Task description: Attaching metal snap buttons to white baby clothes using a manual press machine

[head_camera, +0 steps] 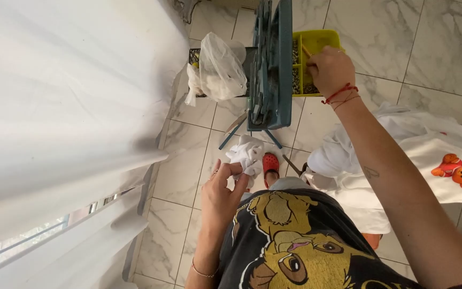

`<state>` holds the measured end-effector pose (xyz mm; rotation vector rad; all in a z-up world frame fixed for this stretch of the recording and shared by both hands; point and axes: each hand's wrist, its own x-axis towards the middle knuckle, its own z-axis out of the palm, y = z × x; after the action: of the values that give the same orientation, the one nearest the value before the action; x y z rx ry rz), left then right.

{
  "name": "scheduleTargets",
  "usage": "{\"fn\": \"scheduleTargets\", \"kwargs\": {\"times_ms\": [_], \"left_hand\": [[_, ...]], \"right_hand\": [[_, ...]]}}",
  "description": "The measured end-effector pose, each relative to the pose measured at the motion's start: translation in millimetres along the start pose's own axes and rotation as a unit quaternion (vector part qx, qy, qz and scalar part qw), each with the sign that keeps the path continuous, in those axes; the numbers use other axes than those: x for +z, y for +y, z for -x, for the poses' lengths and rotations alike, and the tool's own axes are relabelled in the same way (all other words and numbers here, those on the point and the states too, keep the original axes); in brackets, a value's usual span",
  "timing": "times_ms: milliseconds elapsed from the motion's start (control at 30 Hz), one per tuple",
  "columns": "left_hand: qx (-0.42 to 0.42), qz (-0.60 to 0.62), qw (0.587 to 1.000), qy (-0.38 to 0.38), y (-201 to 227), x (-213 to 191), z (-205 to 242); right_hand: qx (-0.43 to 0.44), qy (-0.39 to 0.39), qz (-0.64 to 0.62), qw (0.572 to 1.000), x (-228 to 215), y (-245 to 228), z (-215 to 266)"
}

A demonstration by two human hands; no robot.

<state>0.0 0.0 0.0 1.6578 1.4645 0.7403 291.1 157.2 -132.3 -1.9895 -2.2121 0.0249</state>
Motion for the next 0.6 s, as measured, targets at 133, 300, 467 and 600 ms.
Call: {"fn": "scheduleTargets", "kwargs": {"times_ms": [133, 300, 467, 600], "left_hand": [[0.014, -0.012, 1.000, 0.002, -4.2, 1.1, 2.5], [-0.002, -0.001, 1.000, 0.011, -5.4, -0.4, 5.1], [0.004, -0.002, 1.000, 0.018, -6.1, -3.7, 7.7], [0.012, -0.003, 1.000, 0.020, -4.3, -6.2, 8.9]], "right_hand": [[0.026, -0.091, 0.046, 0.994, -7.1, -10.1, -7.7], [0.063, -0.128, 0.055, 0.988, -1.2, -10.9, -10.6], [0.075, -0.082, 0.075, 0.991, 5.9, -12.2, -7.2], [0.089, -0.094, 0.065, 0.989, 0.6, -19.3, -9.2]]}}
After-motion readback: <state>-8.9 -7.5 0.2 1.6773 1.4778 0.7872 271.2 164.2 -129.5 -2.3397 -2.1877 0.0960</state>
